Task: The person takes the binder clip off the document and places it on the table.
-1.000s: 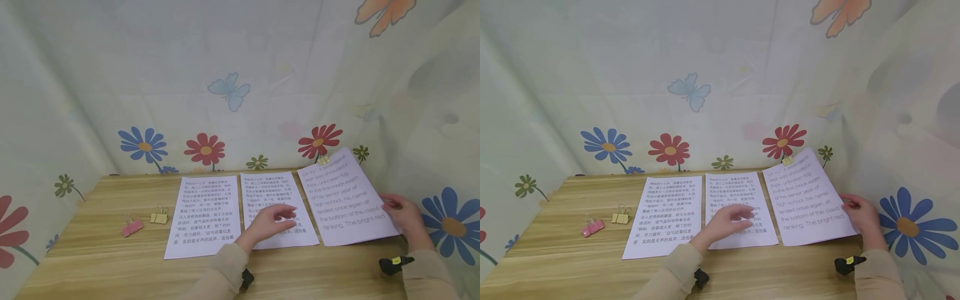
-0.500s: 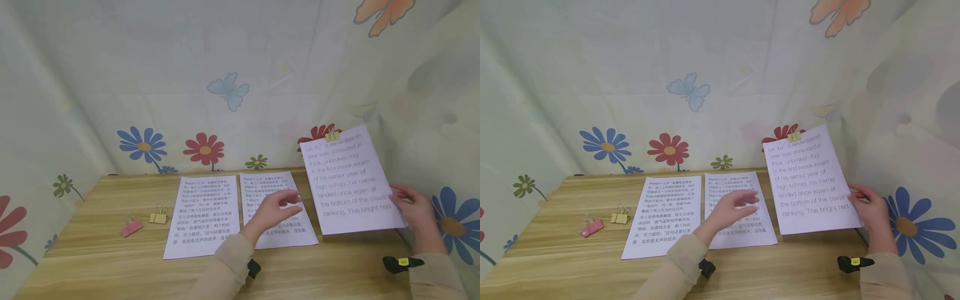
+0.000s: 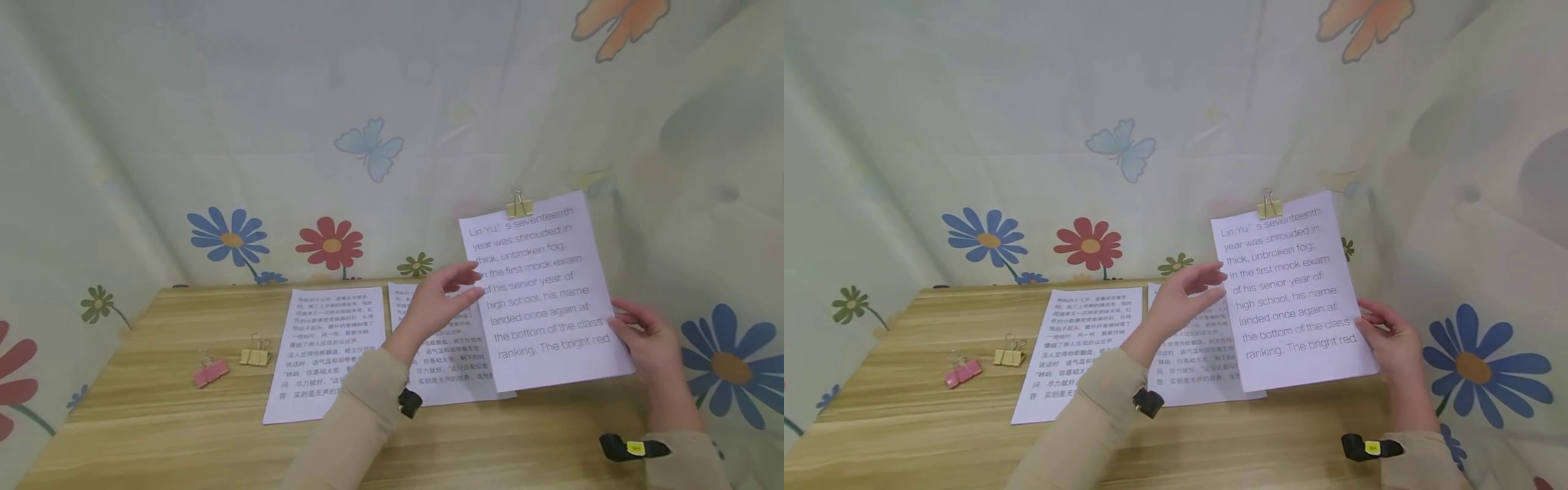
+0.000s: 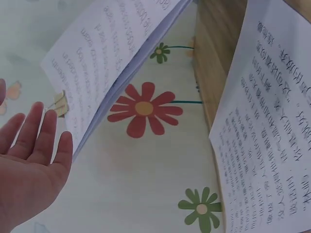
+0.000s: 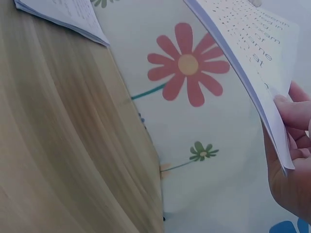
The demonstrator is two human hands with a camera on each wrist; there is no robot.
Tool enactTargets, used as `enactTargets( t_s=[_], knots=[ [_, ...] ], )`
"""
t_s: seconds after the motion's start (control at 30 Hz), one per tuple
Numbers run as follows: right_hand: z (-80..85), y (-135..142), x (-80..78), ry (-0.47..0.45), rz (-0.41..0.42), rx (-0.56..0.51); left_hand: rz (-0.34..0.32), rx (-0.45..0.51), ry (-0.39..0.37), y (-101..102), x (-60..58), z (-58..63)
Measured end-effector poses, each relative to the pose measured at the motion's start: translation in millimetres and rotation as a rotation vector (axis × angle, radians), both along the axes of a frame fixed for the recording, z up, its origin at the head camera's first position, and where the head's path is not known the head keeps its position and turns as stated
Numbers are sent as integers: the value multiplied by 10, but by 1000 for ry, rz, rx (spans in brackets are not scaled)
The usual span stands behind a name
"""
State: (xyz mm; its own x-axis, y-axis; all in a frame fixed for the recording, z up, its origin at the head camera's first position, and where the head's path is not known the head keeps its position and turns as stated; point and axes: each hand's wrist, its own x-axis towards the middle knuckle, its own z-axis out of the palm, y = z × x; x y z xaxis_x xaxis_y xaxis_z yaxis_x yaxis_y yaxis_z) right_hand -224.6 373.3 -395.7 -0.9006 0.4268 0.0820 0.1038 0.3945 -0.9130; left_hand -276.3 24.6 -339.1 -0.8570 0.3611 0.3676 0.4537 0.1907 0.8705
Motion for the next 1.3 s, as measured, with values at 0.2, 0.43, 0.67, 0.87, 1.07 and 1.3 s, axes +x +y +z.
enactTargets(
  t_s=[0.2, 0.43, 0.67, 0.87, 1.07, 1.3],
  knots=[
    [-70, -131, 19, 63, 25, -36, 35, 61, 12, -93, -87, 231],
    [-117, -269, 7, 121, 34, -82, 67, 127, 58, -185, -175, 410],
    [-92, -445, 6, 212, 76, -82, 93, 150, 86, -246, -230, 534],
    [-92, -562, -28, 388, 158, -212, 101, 182, 89, -284, -267, 610],
    [-76, -611, -25, 357, 173, -133, 98, 193, 108, -332, -305, 679],
    [-78, -643, -35, 364, 191, -66, 89, 181, 89, -429, -322, 742]
  ],
)
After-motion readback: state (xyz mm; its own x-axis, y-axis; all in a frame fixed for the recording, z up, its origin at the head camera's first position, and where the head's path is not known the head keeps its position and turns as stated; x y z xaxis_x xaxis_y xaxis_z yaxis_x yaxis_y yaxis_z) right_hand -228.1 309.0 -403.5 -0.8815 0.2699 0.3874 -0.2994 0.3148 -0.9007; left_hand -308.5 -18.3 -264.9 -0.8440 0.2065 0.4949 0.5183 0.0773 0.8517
